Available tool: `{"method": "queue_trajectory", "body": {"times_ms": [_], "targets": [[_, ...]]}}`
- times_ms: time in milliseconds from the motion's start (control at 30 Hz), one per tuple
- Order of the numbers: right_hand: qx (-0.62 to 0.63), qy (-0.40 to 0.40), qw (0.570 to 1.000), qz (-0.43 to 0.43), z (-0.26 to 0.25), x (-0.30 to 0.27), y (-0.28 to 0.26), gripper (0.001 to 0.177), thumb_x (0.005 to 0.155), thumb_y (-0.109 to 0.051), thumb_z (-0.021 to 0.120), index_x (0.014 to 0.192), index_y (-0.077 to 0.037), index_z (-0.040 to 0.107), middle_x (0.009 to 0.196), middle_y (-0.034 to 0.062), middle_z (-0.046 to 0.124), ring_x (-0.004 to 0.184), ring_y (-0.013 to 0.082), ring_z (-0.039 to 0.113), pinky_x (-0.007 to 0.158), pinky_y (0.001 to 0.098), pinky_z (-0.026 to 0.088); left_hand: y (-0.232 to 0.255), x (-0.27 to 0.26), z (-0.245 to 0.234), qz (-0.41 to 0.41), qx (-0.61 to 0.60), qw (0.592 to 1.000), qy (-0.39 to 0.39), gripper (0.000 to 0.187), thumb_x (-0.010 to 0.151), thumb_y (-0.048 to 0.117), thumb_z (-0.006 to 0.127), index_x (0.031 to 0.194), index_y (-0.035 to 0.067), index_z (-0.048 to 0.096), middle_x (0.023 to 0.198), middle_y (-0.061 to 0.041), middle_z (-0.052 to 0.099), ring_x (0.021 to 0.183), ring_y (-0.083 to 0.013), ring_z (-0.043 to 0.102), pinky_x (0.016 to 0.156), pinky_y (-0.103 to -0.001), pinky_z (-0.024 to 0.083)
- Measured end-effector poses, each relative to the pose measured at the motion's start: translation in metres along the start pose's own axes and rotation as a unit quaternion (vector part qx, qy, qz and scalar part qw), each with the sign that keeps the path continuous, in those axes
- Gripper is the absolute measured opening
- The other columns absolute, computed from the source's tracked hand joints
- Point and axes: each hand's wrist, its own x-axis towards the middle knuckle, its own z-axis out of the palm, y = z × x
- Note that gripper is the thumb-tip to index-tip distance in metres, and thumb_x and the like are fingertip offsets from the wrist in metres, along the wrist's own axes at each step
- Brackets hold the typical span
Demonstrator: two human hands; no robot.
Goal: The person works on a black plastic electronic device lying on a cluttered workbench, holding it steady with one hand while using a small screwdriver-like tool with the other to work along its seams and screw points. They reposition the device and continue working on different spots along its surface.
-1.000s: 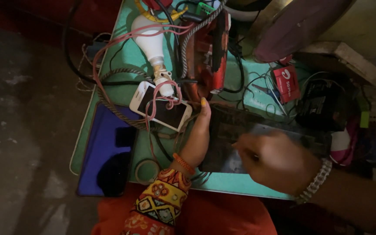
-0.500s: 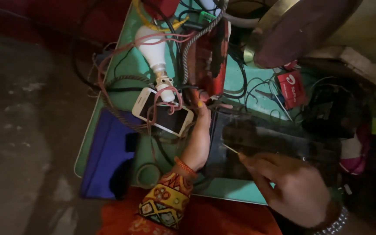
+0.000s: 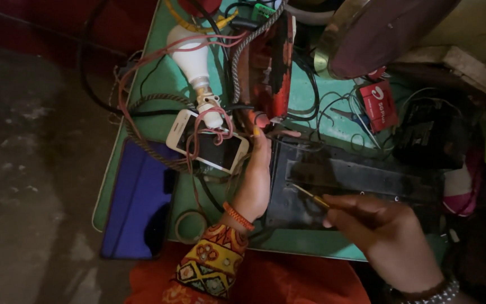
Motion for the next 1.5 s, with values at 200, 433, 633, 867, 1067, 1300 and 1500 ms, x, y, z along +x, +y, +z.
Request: {"method": "queue_trajectory", "body": {"times_ms": [200,433,633,867,1067,1300,1500], "targets": [[-0.05,-0.017,0.999,0.003,0.007,-0.001,-0.007,0.031,0.09,-0.011,0.074,0.118,-0.005,0.084,0.086,0.0106,0.082,0.06,0.0155,0.069,0.055,0.0303,0.052,-0.018,0.003,-0.012,-0.013,-0.041,0.999,-0.013,0.07,0.114,0.056,0.025,0.13,-0.003,0.06,0.123,-0.013,0.065,0.114,-0.0208,0.062,0.107,-0.038,0.047],[-0.239,-0.025,0.971,-0.003,0.01,-0.009,-0.073,0.03,0.092,-0.027,0.077,0.12,-0.017,0.08,0.065,0.0089,0.076,0.043,0.0198,0.059,0.047,0.0351,0.046,-0.035,0.008,-0.027,-0.019,0.064,0.996,0.063,0.081,0.107,0.057,0.027,0.161,-0.002,0.014,0.171,-0.011,0.016,0.158,-0.0182,0.016,0.127,-0.032,0.013],[-0.291,-0.085,0.946,-0.114,0.007,0.019,-0.064,0.019,0.09,-0.023,0.075,0.105,-0.013,0.08,0.067,0.008,0.074,0.051,0.0127,0.065,0.049,0.0302,0.05,-0.042,0.008,-0.036,-0.001,0.086,0.995,0.055,0.083,0.106,0.056,0.029,0.162,-0.001,0.006,0.174,-0.009,0.003,0.16,-0.0171,0.003,0.127,-0.032,0.007],[0.028,-0.109,0.978,0.175,0.01,0.026,-0.075,0.02,0.088,-0.014,0.075,0.097,0.004,0.072,0.071,0.0183,0.078,0.045,0.0189,0.055,0.04,0.0331,0.041,-0.047,0.01,-0.034,0.017,0.048,0.998,0.045,0.083,0.108,0.053,0.033,0.162,-0.005,0.011,0.174,-0.012,0.008,0.16,-0.0191,0.008,0.127,-0.034,0.009],[-0.066,-0.122,0.977,0.161,0.013,0.022,-0.089,0.017,0.088,-0.013,0.074,0.094,0.003,0.074,0.066,0.0175,0.074,0.043,0.0166,0.047,0.041,0.0333,0.033,-0.065,0.013,-0.048,0.008,0.019,0.998,0.058,0.082,0.107,0.053,0.034,0.162,-0.001,0.008,0.174,-0.006,0.005,0.159,-0.0161,0.008,0.127,-0.032,0.01],[-0.053,-0.078,0.986,0.138,0.022,0.017,-0.09,0.017,0.084,-0.006,0.074,0.096,0.006,0.076,0.068,0.0164,0.073,0.054,0.0226,0.056,0.05,0.0368,0.042,-0.063,0.013,-0.044,0.056,0.036,0.994,0.084,0.075,0.111,0.046,0.041,0.159,-0.011,0.03,0.164,-0.013,0.031,0.15,-0.0193,0.031,0.124,-0.034,0.023],[-0.193,-0.066,0.979,-0.008,0.023,0.012,-0.093,0.019,0.081,-0.016,0.076,0.09,0.0,0.08,0.071,0.0139,0.079,0.063,0.0224,0.076,0.062,0.0354,0.058,-0.05,0.005,-0.036,0.069,0.107,0.991,0.025,0.075,0.111,0.046,0.035,0.161,-0.008,0.023,0.168,-0.01,0.027,0.156,-0.016,0.022,0.126,-0.03,0.017]]}}
